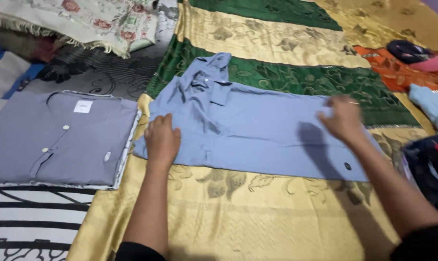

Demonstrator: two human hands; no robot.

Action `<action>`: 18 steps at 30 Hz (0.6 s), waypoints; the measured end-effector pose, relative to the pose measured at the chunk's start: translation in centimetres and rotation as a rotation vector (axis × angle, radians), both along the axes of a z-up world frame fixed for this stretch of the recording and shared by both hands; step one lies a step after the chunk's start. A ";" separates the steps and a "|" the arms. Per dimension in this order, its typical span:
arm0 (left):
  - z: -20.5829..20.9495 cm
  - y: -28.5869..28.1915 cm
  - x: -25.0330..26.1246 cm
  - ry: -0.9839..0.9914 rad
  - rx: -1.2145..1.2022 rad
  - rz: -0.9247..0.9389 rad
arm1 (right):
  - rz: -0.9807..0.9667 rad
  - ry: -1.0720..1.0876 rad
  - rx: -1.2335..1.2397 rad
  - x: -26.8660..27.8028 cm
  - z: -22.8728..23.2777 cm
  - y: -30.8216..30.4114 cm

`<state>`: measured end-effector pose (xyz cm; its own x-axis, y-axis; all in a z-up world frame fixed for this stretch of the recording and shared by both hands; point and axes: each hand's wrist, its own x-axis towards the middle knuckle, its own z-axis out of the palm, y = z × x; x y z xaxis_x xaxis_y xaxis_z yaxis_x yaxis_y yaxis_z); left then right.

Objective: Ironing and folding a blue long-sleeved shirt on a bed.

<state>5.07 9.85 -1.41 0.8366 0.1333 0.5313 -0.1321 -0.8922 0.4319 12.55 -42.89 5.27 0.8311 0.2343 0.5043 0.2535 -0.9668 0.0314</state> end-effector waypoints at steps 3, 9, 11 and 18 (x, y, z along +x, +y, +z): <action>0.8 -0.1 -0.3 0.019 -0.041 0.032 | 0.240 0.207 0.300 6.9 -4.2 8.3; 0.9 0.0 -0.3 -0.014 -0.092 0.047 | -0.056 0.566 0.739 15.7 -10.4 23.2; 1.4 0.1 -0.4 -0.005 -0.109 0.054 | -0.155 0.556 0.750 17.4 -12.0 25.4; 1.7 0.1 -0.6 -0.010 -0.159 0.031 | -0.211 0.603 1.030 21.5 -13.2 25.7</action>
